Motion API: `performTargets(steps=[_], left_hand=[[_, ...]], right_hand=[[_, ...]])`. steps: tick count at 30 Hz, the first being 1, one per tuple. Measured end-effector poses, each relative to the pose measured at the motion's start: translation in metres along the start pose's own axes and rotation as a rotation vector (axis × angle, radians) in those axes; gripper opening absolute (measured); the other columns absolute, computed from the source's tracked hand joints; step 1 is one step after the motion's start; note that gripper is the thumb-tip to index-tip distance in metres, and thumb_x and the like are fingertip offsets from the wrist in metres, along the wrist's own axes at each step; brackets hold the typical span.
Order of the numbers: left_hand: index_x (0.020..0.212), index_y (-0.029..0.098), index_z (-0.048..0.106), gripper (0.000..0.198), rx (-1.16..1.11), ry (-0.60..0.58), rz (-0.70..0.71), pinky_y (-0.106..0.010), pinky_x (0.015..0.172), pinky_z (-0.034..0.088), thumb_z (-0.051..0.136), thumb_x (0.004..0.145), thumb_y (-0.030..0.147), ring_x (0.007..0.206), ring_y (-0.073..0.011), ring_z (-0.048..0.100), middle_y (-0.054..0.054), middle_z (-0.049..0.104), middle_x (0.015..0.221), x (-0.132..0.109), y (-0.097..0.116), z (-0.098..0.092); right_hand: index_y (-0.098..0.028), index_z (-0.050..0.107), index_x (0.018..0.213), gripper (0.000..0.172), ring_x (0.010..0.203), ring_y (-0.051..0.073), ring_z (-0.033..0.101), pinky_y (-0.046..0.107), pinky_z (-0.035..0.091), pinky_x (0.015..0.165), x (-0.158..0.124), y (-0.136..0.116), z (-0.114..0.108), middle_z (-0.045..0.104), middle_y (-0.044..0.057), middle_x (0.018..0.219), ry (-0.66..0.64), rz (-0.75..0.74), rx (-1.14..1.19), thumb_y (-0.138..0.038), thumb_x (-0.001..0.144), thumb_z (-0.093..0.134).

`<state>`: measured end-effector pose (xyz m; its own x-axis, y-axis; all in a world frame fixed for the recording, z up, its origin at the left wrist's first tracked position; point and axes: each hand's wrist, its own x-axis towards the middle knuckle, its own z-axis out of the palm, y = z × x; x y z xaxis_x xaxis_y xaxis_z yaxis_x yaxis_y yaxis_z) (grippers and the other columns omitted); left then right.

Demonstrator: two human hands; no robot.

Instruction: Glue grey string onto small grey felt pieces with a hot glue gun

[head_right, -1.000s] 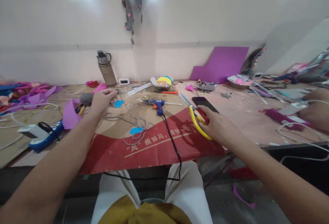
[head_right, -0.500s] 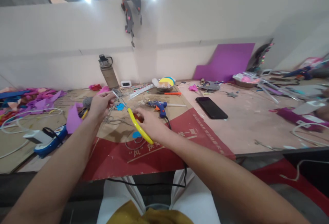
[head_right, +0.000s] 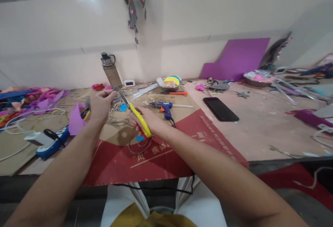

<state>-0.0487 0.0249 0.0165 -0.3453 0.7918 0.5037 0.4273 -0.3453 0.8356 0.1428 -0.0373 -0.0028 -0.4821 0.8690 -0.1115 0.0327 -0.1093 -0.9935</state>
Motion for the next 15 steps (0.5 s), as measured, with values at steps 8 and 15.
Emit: performTargets(steps=[8,15], left_hand=[[0.077,0.014,0.072,0.026,-0.097,-0.034,-0.083,-0.020,0.041,0.030,0.067,0.068,0.038,0.042,-0.0079,0.044,0.001,0.058,0.052,0.002,-0.006,0.002],[0.073,0.014,0.069,0.024,-0.161,-0.042,-0.091,-0.020,0.039,0.030,0.068,0.067,0.038,0.043,-0.0069,0.045,-0.001,0.062,0.059,0.000,-0.003,0.004]], right_hand=[[-0.026,0.047,0.097,0.028,0.042,0.008,0.048,0.018,0.043,0.034,-0.005,-0.005,0.001,0.050,-0.007,0.060,-0.011,0.009,-0.047,-0.046,0.083,0.060],[-0.026,0.049,0.099,0.027,0.042,0.009,0.048,0.020,0.043,0.037,0.007,0.006,0.000,0.051,-0.007,0.060,0.002,-0.005,-0.048,-0.049,0.086,0.053]])
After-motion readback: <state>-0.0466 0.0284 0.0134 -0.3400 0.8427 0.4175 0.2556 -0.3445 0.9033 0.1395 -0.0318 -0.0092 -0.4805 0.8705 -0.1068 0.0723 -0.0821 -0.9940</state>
